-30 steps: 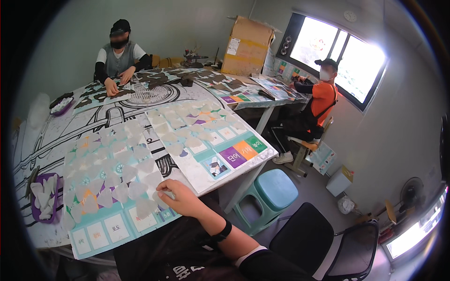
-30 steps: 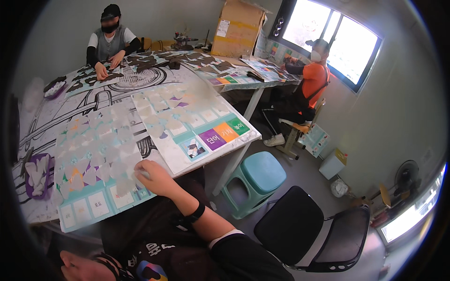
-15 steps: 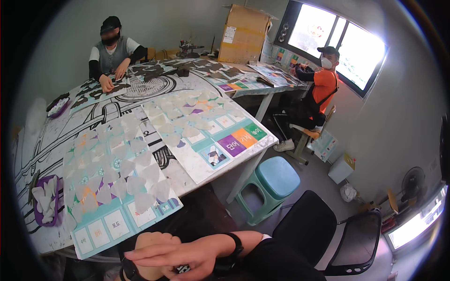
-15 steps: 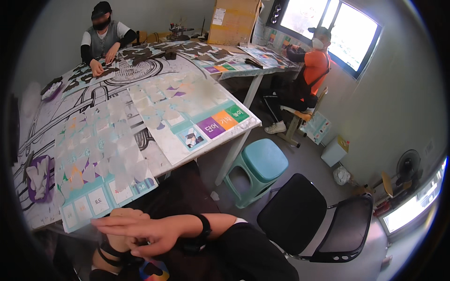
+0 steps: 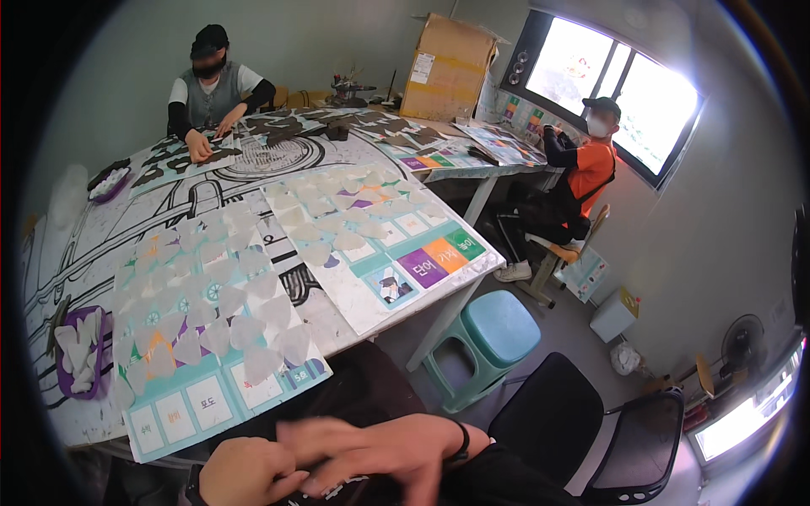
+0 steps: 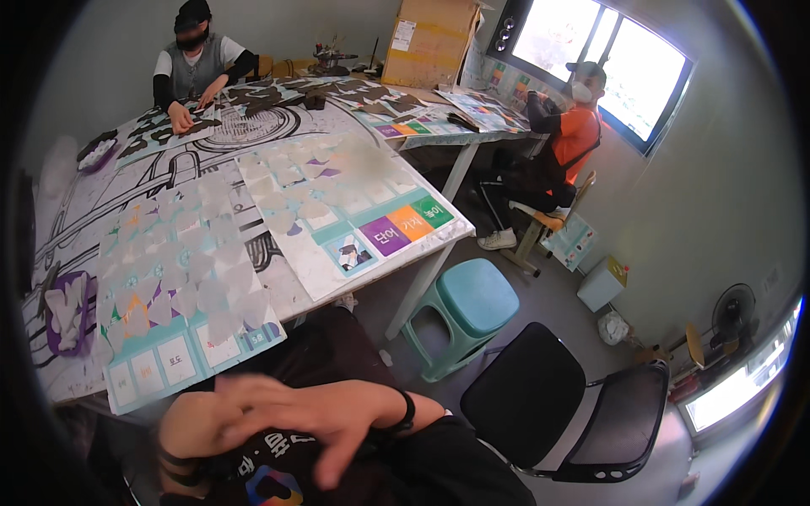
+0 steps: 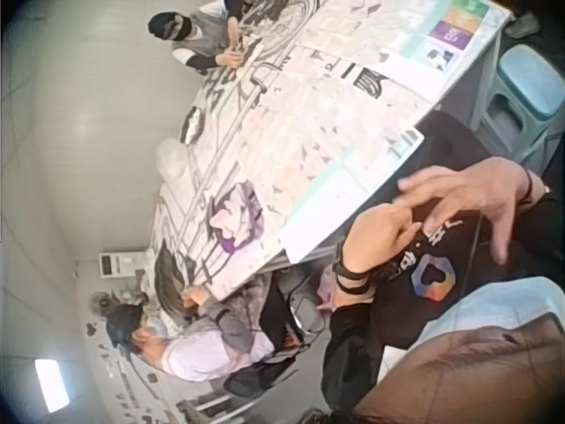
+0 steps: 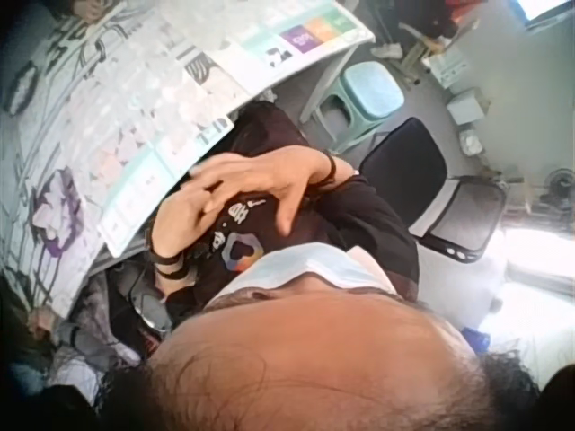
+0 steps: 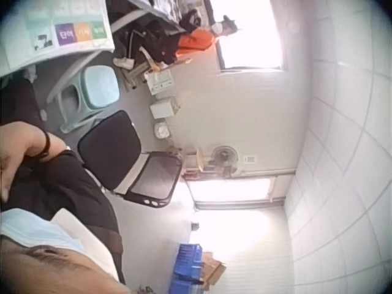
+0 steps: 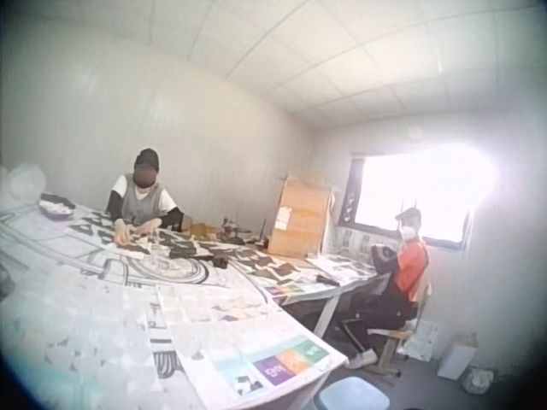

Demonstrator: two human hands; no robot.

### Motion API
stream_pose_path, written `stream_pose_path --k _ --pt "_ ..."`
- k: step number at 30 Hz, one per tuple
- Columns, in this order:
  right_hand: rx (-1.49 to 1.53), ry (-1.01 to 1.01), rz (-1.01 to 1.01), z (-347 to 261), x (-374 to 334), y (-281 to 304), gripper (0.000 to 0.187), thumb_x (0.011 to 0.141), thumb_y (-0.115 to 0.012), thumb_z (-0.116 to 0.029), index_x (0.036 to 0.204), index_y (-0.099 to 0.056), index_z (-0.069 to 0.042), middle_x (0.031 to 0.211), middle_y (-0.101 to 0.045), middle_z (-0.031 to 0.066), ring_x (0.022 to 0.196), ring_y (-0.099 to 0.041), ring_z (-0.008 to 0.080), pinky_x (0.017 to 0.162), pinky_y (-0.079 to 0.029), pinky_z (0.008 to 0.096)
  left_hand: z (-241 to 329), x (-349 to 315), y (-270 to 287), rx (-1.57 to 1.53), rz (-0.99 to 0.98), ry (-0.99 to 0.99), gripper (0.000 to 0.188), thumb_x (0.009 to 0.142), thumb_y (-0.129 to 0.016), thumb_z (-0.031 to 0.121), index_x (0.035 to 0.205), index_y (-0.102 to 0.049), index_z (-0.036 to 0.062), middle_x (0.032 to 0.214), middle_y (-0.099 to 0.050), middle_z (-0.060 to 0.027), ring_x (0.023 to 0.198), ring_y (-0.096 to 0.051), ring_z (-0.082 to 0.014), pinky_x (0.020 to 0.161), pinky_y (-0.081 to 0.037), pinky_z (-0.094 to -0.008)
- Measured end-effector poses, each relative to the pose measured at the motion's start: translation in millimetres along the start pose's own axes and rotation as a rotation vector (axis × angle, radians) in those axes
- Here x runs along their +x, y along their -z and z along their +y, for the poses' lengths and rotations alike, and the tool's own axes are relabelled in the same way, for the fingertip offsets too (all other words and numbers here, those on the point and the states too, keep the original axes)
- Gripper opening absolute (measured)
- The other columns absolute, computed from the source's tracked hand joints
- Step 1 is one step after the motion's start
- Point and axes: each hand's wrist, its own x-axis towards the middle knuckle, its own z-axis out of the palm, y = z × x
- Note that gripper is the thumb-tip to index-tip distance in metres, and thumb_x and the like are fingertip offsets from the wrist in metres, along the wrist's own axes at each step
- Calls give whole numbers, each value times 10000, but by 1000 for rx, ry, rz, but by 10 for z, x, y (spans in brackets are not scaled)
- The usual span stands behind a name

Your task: Applying adhesive or sticking shoe components onto a template sheet.

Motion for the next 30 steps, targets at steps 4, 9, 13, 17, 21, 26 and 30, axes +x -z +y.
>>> stream_pose_path --k 4,9,13,17,21,26,30 --pt "-1076 -629 174 198 72 -164 811 687 -687 -428 1375 -311 -219 1443 -124 206 1275 -119 500 987 -159 615 -42 -49 -24 208 107 62 106 639 -666 161 643 -580 99 621 -546 -56 601 -566 -259 541 -443 -371" --pt "-939 -576 139 153 67 -204 823 701 -683 -440 1386 -277 -232 1451 -108 200 1287 -101 494 991 -157 616 -74 -24 -158 256 207 94 63 619 -637 95 636 -577 105 635 -542 -44 619 -568 -246 561 -452 -361" --pt "-918 -587 130 214 54 -210 847 691 -696 -421 1392 -261 -227 1451 -113 195 1295 -97 485 993 -163 610 -77 -19 -143 251 182 53 63 606 -619 73 639 -579 109 639 -545 -40 616 -567 -241 559 -453 -357" --pt "-908 -579 131 239 41 -217 843 693 -697 -402 1392 -261 -221 1452 -119 188 1301 -93 478 1001 -169 595 -80 -31 -141 251 144 33 67 594 -616 67 630 -580 111 647 -549 -37 610 -565 -236 560 -454 -352" --pt "-911 -585 115 249 40 -214 831 701 -693 -393 1391 -262 -223 1454 -121 180 1305 -95 471 1009 -168 583 -86 -33 -138 214 141 -33 74 582 -617 65 623 -585 117 644 -544 -34 606 -560 -229 558 -450 -349" --pt "-913 -591 102 278 27 -238 823 706 -692 -382 1390 -264 -222 1453 -133 173 1308 -104 459 1017 -158 574 -72 -63 -127 249 120 -21 77 577 -612 65 621 -589 125 654 -546 -31 613 -554 -223 569 -444 -341" --pt "-902 -594 76 302 59 -247 828 706 -694 -381 1391 -259 -217 1451 -138 175 1307 -111 458 1017 -161 573 -95 -150 -105 234 128 -23 88 573 -604 65 629 -579 130 666 -545 -28 625 -548 -228 584 -439 -341"
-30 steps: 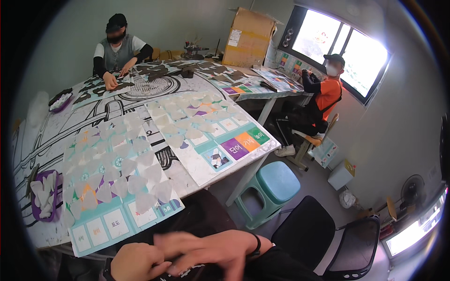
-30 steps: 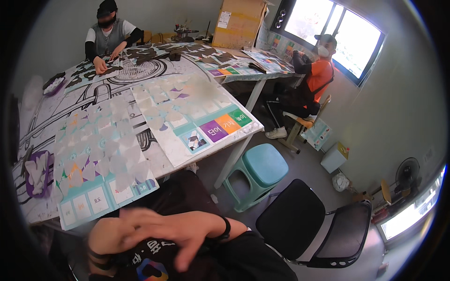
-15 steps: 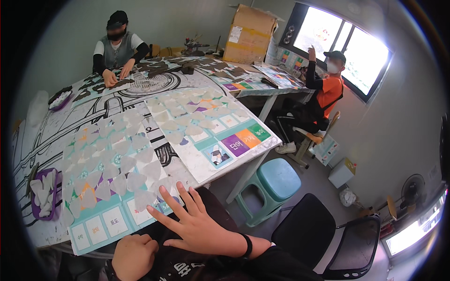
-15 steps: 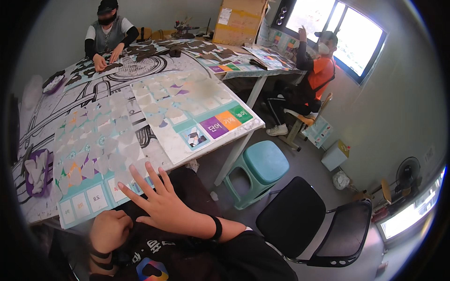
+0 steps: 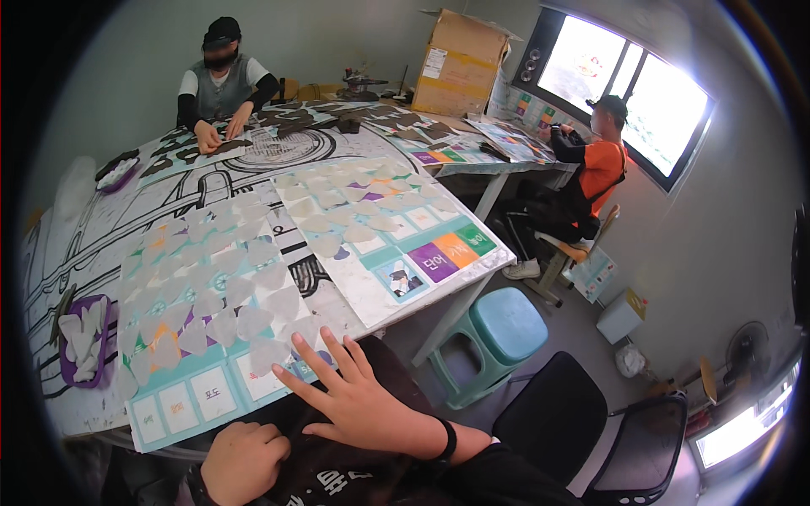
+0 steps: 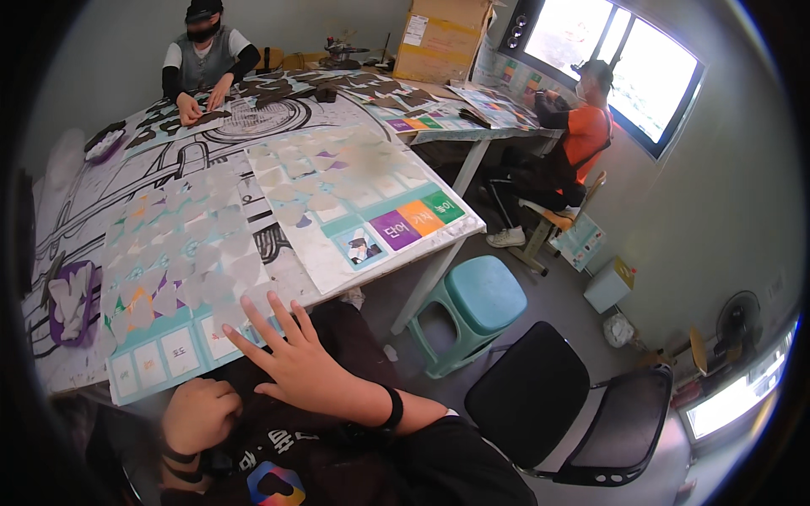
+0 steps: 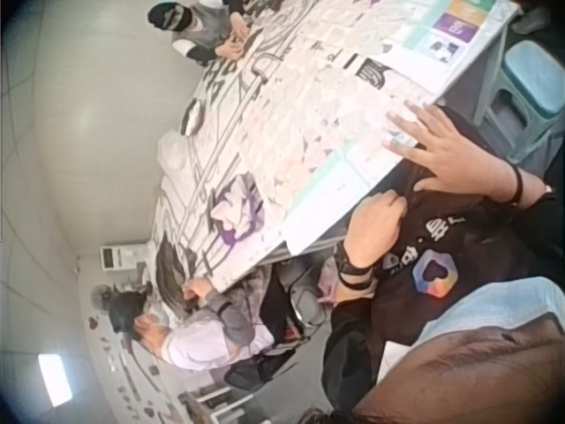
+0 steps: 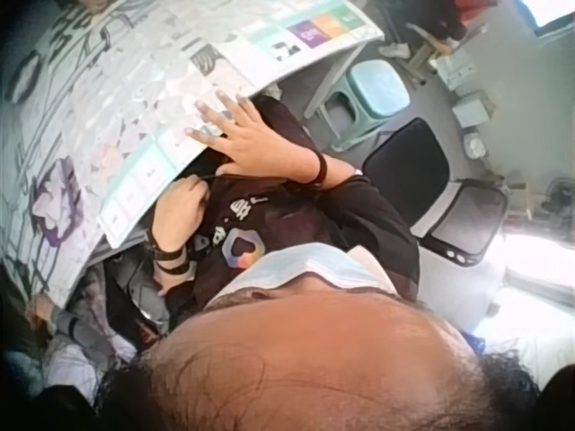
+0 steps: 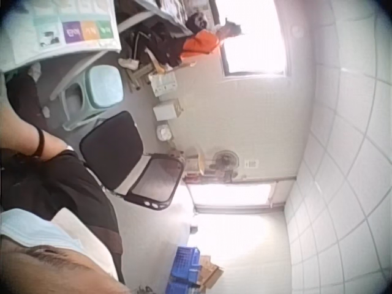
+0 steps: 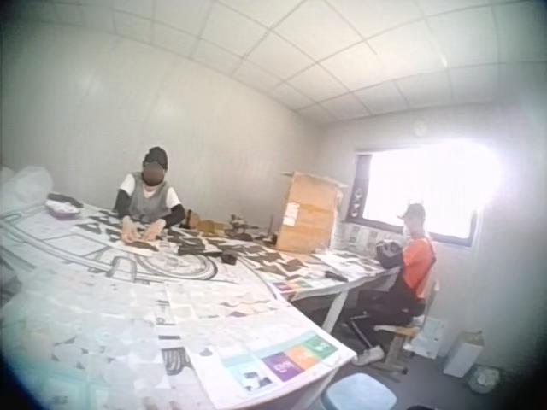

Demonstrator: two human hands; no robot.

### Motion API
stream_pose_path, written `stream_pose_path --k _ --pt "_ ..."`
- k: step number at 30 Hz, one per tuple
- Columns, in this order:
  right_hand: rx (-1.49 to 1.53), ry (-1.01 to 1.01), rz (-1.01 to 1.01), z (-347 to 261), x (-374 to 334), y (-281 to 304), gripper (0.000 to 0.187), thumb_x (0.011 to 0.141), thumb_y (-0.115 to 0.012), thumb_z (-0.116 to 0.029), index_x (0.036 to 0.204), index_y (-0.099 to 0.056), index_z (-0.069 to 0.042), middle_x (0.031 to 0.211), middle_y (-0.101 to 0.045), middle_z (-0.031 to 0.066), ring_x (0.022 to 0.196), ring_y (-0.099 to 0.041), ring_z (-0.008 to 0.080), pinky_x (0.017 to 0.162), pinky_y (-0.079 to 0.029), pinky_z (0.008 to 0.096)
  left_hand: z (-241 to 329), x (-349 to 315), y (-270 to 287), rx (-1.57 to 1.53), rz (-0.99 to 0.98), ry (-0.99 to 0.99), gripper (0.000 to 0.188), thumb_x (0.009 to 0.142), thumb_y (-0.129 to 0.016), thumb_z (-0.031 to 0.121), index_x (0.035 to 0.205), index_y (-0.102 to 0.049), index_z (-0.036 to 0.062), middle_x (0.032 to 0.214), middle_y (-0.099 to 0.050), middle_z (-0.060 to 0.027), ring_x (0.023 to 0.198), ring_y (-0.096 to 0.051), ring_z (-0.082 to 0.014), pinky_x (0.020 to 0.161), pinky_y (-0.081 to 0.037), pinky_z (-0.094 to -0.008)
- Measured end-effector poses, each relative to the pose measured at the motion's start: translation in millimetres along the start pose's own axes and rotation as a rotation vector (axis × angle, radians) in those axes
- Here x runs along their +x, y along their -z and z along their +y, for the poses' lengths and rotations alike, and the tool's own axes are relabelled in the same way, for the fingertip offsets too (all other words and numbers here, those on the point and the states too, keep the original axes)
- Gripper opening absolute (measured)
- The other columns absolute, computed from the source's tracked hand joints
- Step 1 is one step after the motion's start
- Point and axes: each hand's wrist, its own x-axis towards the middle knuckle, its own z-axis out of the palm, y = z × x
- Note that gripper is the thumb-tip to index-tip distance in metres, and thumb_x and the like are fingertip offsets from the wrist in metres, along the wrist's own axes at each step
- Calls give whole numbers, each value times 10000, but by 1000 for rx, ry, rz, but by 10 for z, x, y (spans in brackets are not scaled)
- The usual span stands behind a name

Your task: Applying adhesive or sticking shoe components onto a template sheet.

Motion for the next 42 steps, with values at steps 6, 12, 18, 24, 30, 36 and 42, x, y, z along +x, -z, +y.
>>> stream_pose_path --k 6,12,18,24,30,36,42 --pt "-58 -27 -47 167 12 -92 712 713 -683 -379 1320 -387 -156 1393 -289 160 1277 -234 415 1002 -210 562 -264 -137 44 -130 40 19 143 614 -626 50 699 -528 111 735 -532 -25 694 -545 -230 606 -419 -346" --pt "-42 -125 70 504 26 -155 573 719 -690 -286 1211 -494 -68 1267 -454 155 1203 -375 363 1007 -271 485 -535 -547 29 11 426 259 277 618 -742 145 823 -564 87 879 -560 -52 817 -545 -251 710 -426 -339" --pt "-11 -139 151 588 -50 -93 633 670 -731 -271 1192 -480 -16 1231 -477 177 1172 -411 352 987 -309 454 -769 -856 -4 142 453 410 574 579 -777 255 1088 -564 97 1106 -529 -83 1026 -491 -296 875 -386 -387" --pt "19 94 63 450 317 -443 770 787 -555 -519 1359 -295 -74 1393 -289 189 1283 -284 352 1038 -214 491 -808 -1200 -110 165 521 547 544 537 -730 117 1049 -562 40 1117 -493 -138 1065 -447 -332 915 -360 -414" --pt "-177 4 26 439 325 -613 654 870 -406 -523 1359 -310 -99 1396 -307 159 1273 -309 336 1036 -229 477 -1013 -913 -173 14 558 459 480 602 -652 124 1055 -545 10 1126 -471 -152 1086 -426 -337 933 -352 -391" --pt "-131 93 -17 426 345 -623 616 891 -382 -495 1342 -338 -78 1379 -342 150 1270 -324 323 1040 -229 469 -894 -1047 -160 35 540 531 458 608 -644 118 1043 -555 7 1118 -475 -152 1071 -440 -338 924 -353 -397" --pt "-56 166 38 458 268 -643 516 855 -509 -362 1197 -479 23 1257 -481 149 1186 -433 280 1007 -297 445 -978 -1016 -169 132 654 448 454 547 -742 161 964 -591 64 1024 -528 -112 991 -484 -328 865 -383 -422"
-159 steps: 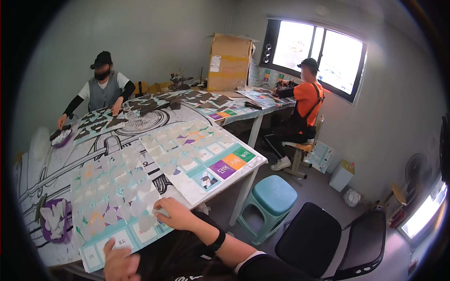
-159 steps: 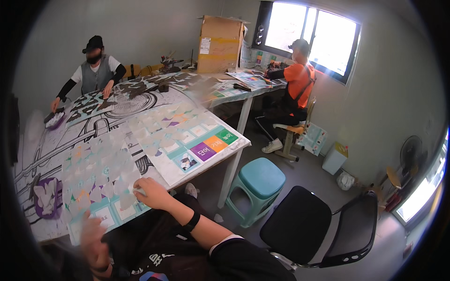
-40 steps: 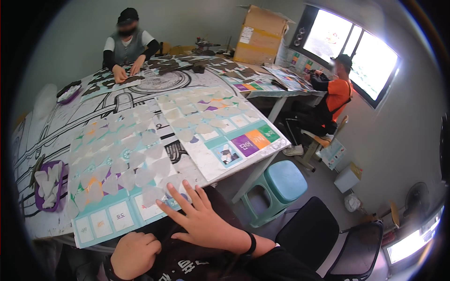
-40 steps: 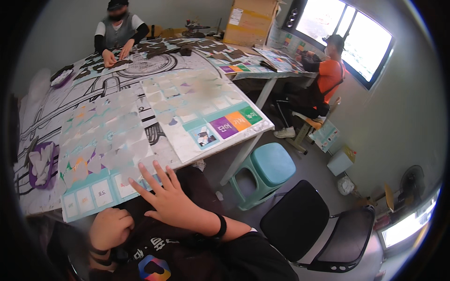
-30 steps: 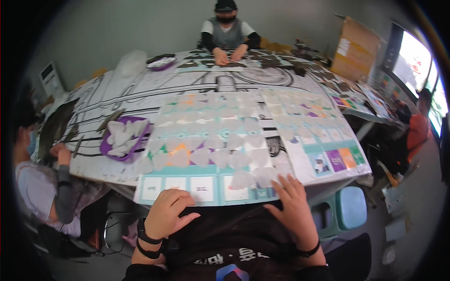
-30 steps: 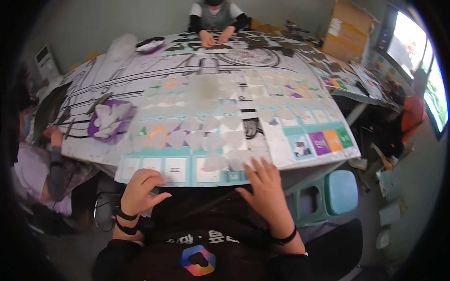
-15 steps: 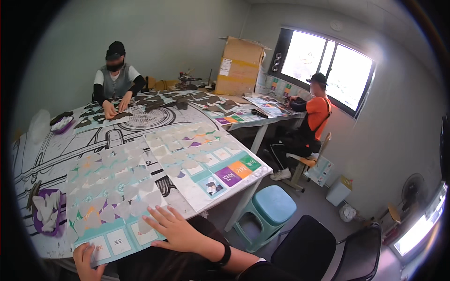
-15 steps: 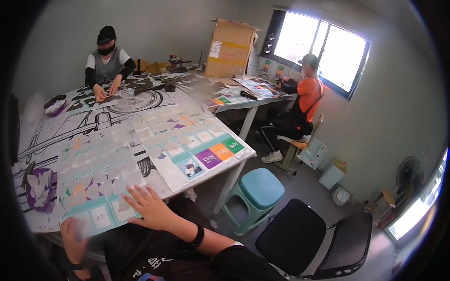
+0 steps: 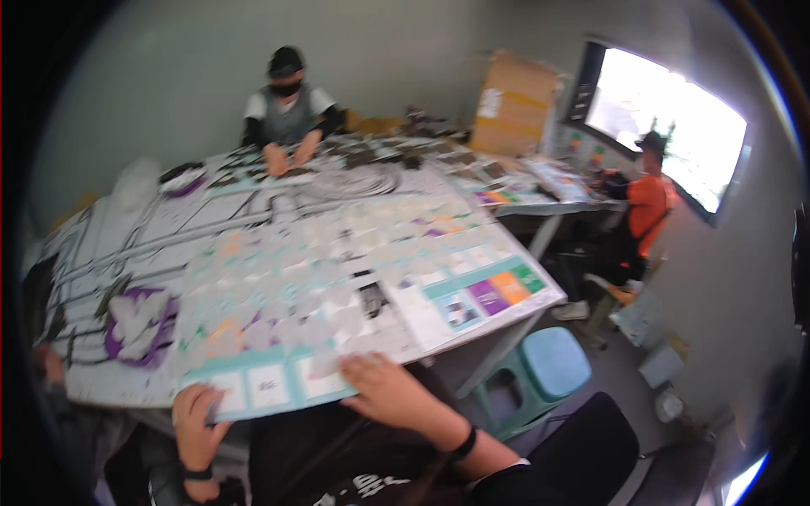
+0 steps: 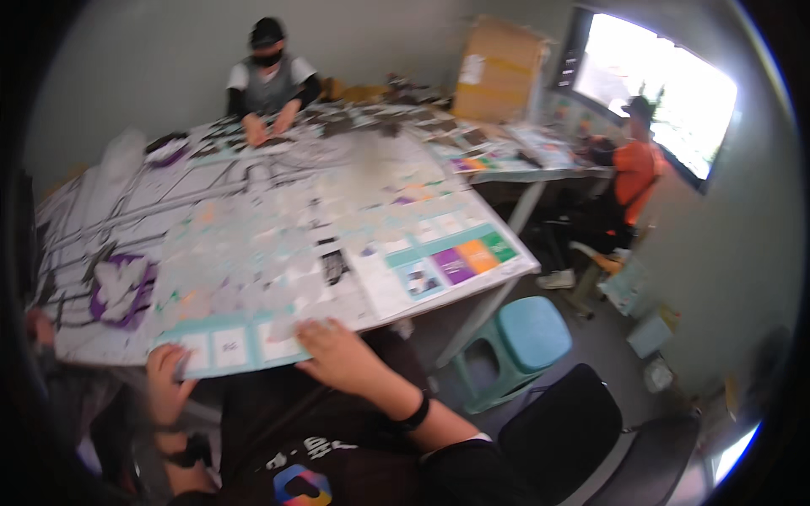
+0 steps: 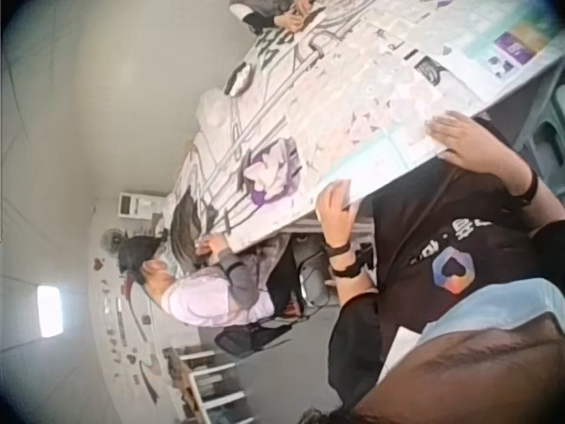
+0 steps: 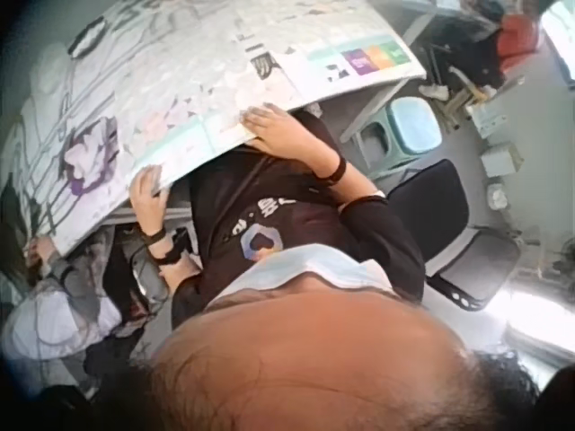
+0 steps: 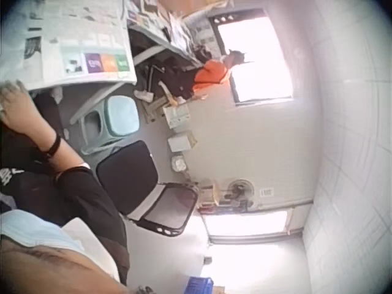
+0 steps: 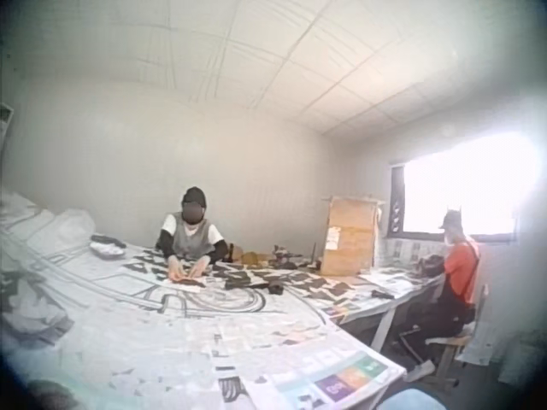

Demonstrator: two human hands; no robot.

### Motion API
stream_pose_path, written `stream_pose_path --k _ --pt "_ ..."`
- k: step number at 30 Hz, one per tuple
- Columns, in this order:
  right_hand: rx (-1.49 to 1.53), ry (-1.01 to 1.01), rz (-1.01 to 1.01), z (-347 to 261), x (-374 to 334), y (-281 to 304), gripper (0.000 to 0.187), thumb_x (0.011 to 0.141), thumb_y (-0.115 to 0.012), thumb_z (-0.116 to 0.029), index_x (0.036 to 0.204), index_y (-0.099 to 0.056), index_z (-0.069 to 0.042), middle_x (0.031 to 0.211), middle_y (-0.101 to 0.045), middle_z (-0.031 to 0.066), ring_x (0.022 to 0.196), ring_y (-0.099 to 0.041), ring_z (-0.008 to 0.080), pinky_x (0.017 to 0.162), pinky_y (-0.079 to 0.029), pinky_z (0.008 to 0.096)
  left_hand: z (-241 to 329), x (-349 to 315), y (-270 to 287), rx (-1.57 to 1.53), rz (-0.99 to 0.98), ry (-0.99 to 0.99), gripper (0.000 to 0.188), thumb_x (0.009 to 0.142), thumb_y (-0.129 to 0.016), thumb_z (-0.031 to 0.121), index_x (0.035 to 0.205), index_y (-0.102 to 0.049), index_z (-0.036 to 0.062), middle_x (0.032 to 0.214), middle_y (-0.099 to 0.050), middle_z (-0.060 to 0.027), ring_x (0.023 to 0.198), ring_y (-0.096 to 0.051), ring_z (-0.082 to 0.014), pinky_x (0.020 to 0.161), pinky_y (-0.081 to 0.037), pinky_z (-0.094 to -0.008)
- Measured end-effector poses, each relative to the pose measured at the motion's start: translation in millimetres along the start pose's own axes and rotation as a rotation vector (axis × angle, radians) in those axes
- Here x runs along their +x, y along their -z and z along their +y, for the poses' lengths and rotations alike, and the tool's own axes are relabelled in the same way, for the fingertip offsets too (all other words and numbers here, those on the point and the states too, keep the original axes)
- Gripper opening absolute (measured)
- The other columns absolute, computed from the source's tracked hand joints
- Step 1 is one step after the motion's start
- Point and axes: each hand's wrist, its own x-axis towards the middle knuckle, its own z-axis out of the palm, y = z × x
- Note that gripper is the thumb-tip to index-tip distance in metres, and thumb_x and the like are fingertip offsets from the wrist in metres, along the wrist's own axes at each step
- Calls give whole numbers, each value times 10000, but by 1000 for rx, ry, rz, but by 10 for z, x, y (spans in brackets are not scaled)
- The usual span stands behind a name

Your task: Applying adhesive or sticking shoe components onto a template sheet.

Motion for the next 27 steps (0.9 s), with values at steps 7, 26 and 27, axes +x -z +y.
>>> stream_pose_path --k 7,26,27 --pt "125 -12 25 84 -87 245 350 815 -583 -174 1125 -537 -18 1199 -529 121 1153 -471 264 999 -317 454 41 131 -59 20 -9 -102 470 554 -766 192 980 -602 82 1013 -564 -68 981 -516 -285 863 -392 -397" --pt "149 98 -48 146 319 341 70 743 -585 -50 789 -561 -4 873 -561 82 760 -573 265 661 -481 352 -10 120 69 -24 -68 -84 485 567 -780 213 1001 -601 88 1031 -570 -57 967 -525 -266 848 -402 -370" --pt "155 107 -44 151 328 339 70 743 -585 -50 789 -561 -4 873 -561 82 760 -573 265 661 -481 352 -8 124 65 -32 -77 -92 481 572 -777 209 1003 -602 88 1031 -568 -58 964 -525 -266 845 -404 -367"
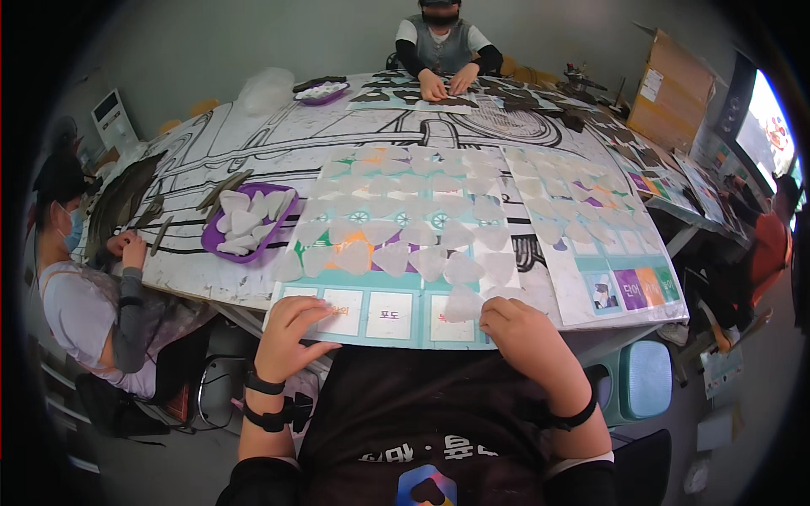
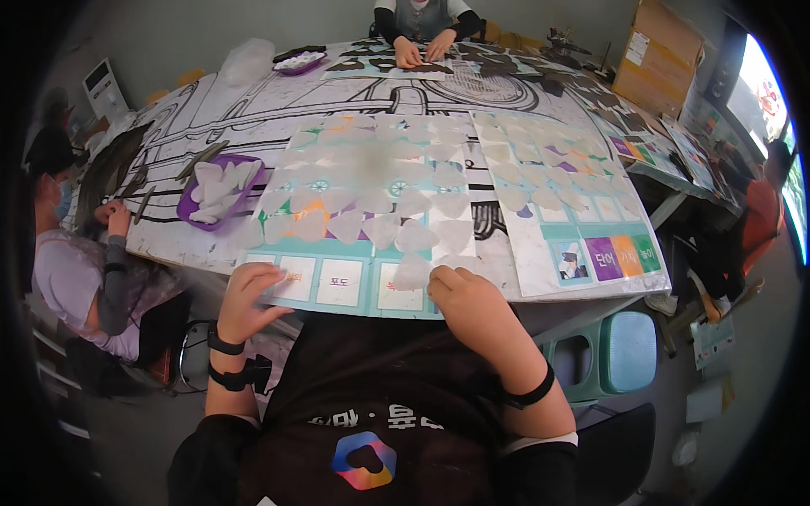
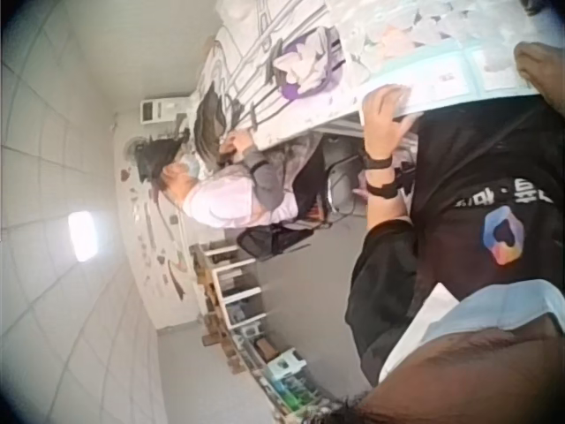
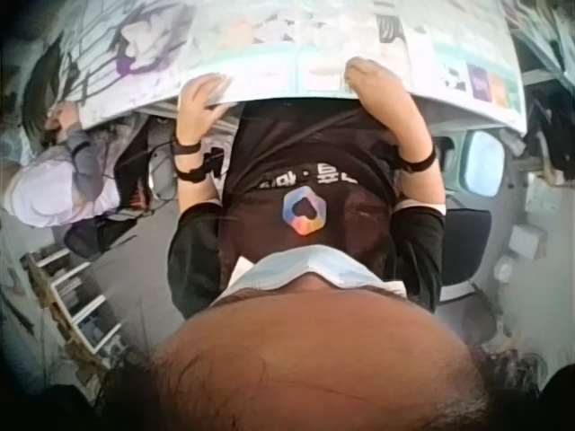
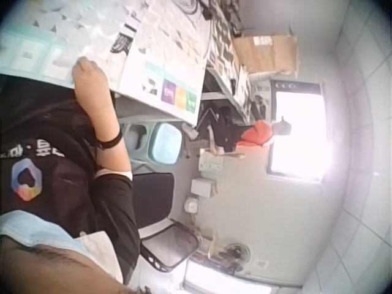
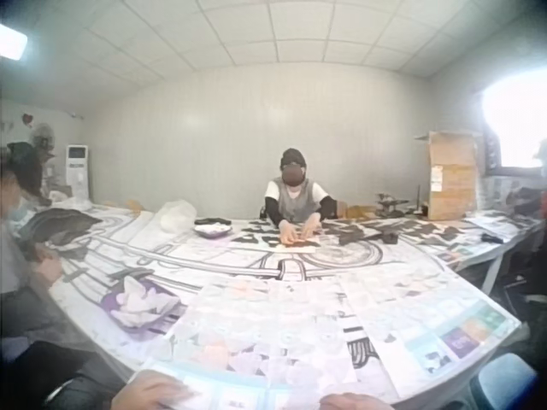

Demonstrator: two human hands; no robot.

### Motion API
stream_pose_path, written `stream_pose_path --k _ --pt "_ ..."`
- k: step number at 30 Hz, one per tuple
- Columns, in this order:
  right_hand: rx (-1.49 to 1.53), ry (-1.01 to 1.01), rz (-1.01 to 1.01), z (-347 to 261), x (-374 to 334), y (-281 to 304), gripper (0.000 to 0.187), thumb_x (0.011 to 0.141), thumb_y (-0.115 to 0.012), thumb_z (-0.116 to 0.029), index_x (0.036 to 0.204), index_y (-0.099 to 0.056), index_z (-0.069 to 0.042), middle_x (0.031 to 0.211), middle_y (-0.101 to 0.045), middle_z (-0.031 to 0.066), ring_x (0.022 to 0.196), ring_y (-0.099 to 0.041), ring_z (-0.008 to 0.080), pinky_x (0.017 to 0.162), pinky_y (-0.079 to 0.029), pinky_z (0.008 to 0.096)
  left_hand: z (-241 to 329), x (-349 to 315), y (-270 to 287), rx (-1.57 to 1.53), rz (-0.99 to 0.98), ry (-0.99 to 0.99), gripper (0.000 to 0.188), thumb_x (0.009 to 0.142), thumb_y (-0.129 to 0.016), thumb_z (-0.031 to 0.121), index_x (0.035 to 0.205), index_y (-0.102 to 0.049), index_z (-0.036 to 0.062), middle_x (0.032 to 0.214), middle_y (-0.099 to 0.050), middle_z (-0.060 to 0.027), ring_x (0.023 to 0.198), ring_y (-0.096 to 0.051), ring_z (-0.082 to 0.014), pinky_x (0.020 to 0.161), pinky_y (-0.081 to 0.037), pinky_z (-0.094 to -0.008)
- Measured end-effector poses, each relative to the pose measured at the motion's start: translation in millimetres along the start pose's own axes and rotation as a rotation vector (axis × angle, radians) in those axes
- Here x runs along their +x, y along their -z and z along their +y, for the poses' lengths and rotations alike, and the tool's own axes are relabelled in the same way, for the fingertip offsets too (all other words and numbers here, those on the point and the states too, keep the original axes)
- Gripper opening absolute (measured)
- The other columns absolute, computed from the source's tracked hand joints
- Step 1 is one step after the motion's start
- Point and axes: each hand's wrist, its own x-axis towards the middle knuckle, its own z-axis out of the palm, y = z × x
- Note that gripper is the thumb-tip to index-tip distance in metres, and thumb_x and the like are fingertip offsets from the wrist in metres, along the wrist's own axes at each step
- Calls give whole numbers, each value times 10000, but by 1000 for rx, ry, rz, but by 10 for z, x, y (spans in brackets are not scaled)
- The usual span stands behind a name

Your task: Applying adhesive or sticking shoe components onto a template sheet.

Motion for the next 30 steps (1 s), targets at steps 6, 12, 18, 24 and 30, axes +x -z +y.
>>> stream_pose_path --k 6,12,18,24,30 --pt "-6 -9 -81 -9 102 64 102 785 -534 -79 821 -544 16 932 -535 104 816 -553 274 711 -469 357 -2 11 3 -6 9 -39 465 596 -770 213 1014 -601 97 1032 -562 -60 958 -525 -264 835 -410 -370" --pt "-95 40 -52 -80 21 44 116 704 -504 6 813 -516 43 973 -510 138 787 -522 284 697 -462 366 -11 1 31 3 25 -34 463 607 -767 224 1019 -601 95 1028 -556 -67 965 -524 -265 841 -412 -372" --pt "201 -101 -20 -164 -71 172 58 790 -522 -5 839 -506 21 991 -490 159 859 -535 326 740 -447 364 -73 -43 15 -36 -17 -16 476 606 -769 234 1026 -601 87 1040 -554 -72 986 -518 -264 855 -412 -365" --pt "321 -202 358 -22 -387 126 169 712 -640 23 850 -548 -5 902 -544 142 836 -558 286 719 -453 323 -96 113 303 -203 30 47 411 661 -741 179 1027 -598 58 1029 -571 -84 954 -538 -254 839 -420 -349" --pt "289 -270 398 8 -614 304 241 625 -725 -29 825 -592 -14 830 -588 104 807 -575 265 737 -455 332 -1112 454 853 95 244 292 291 717 -689 141 968 -604 22 949 -590 -119 786 -564 -234 724 -457 -310"
